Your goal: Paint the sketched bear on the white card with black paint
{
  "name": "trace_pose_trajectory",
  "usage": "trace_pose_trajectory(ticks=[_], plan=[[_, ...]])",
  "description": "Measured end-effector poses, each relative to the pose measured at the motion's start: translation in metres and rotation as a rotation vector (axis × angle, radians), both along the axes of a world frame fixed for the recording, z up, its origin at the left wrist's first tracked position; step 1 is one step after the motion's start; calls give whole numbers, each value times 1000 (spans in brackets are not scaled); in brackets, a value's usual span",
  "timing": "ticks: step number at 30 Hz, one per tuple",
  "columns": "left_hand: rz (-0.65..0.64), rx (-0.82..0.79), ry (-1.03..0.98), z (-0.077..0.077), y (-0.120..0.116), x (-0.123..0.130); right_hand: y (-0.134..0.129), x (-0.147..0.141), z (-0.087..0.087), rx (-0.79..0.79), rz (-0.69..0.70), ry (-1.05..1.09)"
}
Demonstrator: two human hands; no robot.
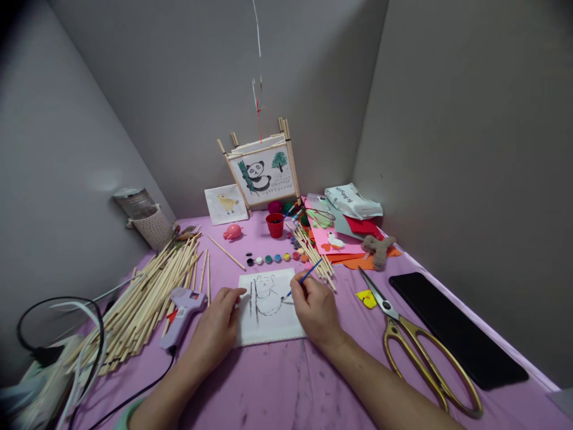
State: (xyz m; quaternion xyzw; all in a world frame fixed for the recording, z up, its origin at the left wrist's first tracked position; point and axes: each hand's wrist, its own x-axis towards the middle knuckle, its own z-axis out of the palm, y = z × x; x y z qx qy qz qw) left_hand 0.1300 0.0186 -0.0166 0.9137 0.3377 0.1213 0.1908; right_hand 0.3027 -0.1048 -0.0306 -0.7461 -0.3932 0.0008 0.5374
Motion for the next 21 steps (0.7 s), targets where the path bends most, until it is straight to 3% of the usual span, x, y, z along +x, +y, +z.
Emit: trace_pose_trajectory(ticks=[6, 13, 21], plan=[[1, -2, -2, 2, -1, 1, 0, -2, 3, 52, 16, 32], [13, 23, -39, 0, 0, 1, 7, -5, 1, 58, 190, 254], [10, 39, -58, -1, 1, 1, 32, 2, 27, 22, 204, 207]])
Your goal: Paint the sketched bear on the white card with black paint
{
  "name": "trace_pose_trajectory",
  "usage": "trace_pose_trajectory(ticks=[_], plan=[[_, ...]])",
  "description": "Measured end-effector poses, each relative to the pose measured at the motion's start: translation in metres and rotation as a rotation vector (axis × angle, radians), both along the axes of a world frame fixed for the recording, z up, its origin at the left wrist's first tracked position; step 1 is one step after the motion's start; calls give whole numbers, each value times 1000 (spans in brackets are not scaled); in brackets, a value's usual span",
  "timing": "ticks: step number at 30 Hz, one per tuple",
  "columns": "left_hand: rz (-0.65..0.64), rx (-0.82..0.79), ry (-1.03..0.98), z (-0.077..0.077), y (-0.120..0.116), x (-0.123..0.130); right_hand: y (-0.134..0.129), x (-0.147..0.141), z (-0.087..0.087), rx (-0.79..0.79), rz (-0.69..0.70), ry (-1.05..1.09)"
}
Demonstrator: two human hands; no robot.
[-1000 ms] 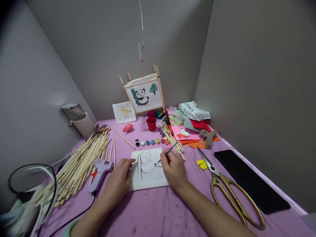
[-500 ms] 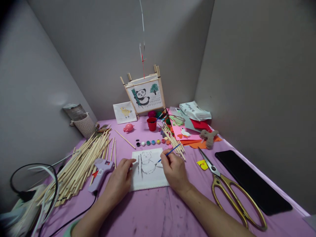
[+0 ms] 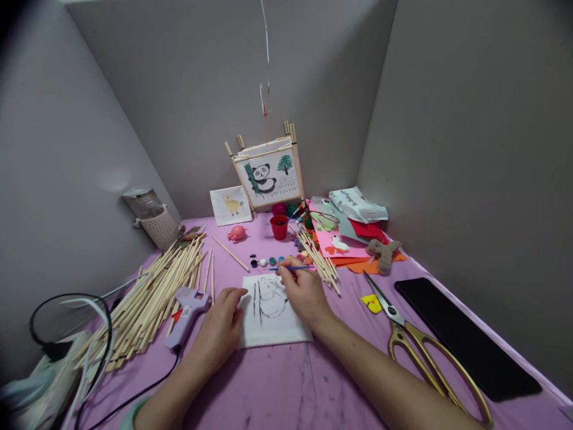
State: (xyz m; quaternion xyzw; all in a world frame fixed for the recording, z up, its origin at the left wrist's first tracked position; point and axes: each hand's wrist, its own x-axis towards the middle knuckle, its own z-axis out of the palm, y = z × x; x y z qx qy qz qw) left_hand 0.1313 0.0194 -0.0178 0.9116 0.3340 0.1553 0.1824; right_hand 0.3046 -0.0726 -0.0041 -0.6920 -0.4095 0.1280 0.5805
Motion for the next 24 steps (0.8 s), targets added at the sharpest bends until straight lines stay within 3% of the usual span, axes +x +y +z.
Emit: trace_pose_trajectory(ticks=[9, 21, 24], plan=[[-21, 8, -24, -3, 0, -2, 58, 2, -3, -40, -58, -270], [-17, -21, -19, 0, -1, -1, 65, 2, -8, -15, -91, -306], [-16, -23, -12, 0, -1, -2, 66, -1, -10, 22, -95, -206]])
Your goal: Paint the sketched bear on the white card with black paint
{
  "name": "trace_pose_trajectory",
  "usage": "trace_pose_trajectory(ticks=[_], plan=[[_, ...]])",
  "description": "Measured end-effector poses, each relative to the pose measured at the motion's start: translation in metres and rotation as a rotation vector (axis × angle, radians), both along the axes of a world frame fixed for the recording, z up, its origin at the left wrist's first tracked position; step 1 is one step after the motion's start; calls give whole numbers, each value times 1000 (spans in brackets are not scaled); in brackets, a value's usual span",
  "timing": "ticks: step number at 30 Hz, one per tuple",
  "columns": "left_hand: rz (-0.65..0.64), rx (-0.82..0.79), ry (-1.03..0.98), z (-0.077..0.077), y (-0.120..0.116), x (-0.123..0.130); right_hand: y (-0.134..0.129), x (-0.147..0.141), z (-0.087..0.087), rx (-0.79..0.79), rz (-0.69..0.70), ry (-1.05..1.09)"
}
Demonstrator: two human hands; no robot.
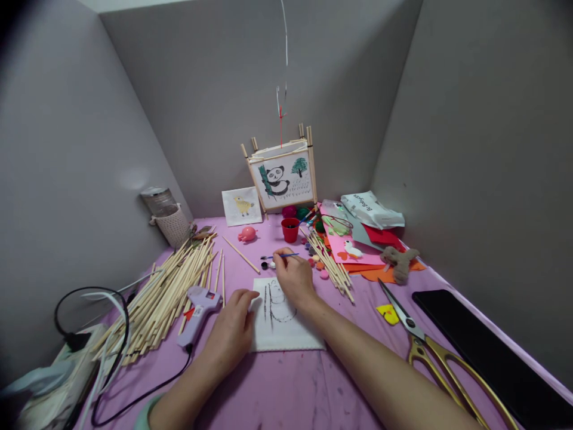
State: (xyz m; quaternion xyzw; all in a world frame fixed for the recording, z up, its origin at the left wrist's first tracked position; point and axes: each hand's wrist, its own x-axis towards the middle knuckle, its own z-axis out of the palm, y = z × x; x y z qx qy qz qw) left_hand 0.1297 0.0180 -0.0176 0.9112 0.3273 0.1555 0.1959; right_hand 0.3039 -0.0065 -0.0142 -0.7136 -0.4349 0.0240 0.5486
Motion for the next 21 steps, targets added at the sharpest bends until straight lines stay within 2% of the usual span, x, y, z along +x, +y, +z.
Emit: trace_pose_trajectory(ticks=[5, 8, 13, 17, 21], plan=[[4, 9, 10, 3, -1, 0, 7, -3, -8, 102, -48, 625], [1, 17, 10, 1, 0, 0, 9, -4, -7, 117, -87, 774], [2, 12, -56, 1, 2, -2, 7, -8, 4, 139, -86, 923], [80, -4, -80, 24, 17, 5, 6, -9, 10, 137, -104, 980], [92, 26, 62, 54, 51, 35, 8, -9, 13, 131, -106, 1028]])
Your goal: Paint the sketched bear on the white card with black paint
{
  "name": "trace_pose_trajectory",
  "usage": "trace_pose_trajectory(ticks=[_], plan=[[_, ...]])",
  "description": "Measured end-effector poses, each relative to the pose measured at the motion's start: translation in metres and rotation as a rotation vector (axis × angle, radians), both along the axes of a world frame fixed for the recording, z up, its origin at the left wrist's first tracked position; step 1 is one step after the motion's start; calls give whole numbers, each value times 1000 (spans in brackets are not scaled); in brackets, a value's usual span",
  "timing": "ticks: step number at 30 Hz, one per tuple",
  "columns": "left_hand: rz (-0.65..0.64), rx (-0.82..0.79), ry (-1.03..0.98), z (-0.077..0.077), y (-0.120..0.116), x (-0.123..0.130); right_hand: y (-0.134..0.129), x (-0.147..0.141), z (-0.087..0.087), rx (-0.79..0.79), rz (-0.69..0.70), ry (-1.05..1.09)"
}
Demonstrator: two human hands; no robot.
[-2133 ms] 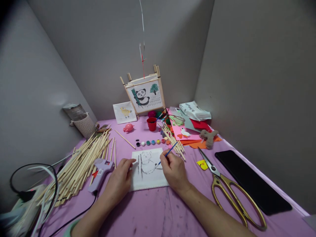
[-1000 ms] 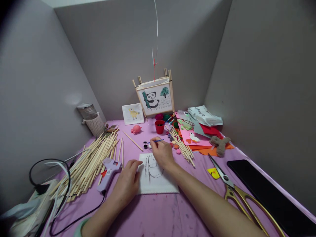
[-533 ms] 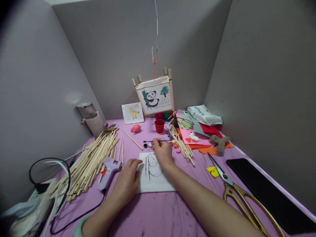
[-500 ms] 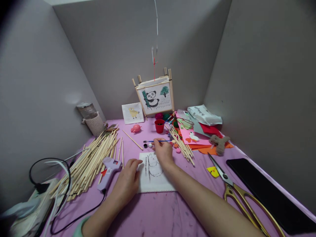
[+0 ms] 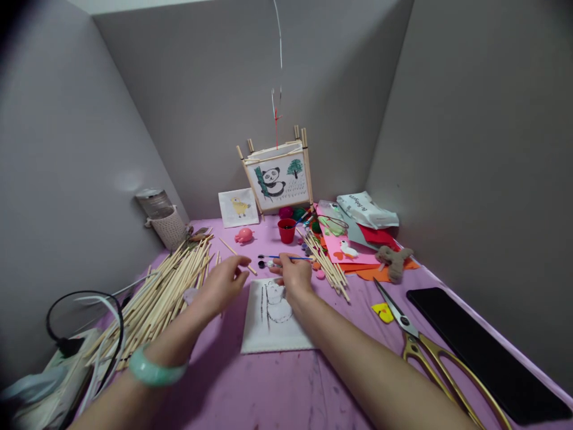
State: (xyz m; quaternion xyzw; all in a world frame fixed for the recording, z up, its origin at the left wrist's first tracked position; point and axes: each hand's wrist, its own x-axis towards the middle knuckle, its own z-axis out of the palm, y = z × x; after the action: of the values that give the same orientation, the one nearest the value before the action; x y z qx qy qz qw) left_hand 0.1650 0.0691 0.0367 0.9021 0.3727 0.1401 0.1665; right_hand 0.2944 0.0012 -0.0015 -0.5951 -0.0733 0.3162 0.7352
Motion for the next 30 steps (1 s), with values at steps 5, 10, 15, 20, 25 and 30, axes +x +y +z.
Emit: trace_pose_trajectory(ticks=[5, 10, 15, 20, 25, 30], plan=[[-26, -17, 79, 6, 45, 43, 1, -4, 0, 8, -2, 46], [-90, -76, 84, -6, 62, 59, 4, -4, 0, 13, -12, 62], [-67, -115, 42, -15, 69, 63, 8, -3, 0, 0, -12, 74], [-47, -157, -22, -26, 77, 63, 10, -2, -3, -11, 1, 60], [-52, -179, -50, -32, 80, 62, 12, 2, -9, -36, 6, 0], [-32, -193, -55, -30, 76, 62, 15, 6, -12, -40, 14, -82]])
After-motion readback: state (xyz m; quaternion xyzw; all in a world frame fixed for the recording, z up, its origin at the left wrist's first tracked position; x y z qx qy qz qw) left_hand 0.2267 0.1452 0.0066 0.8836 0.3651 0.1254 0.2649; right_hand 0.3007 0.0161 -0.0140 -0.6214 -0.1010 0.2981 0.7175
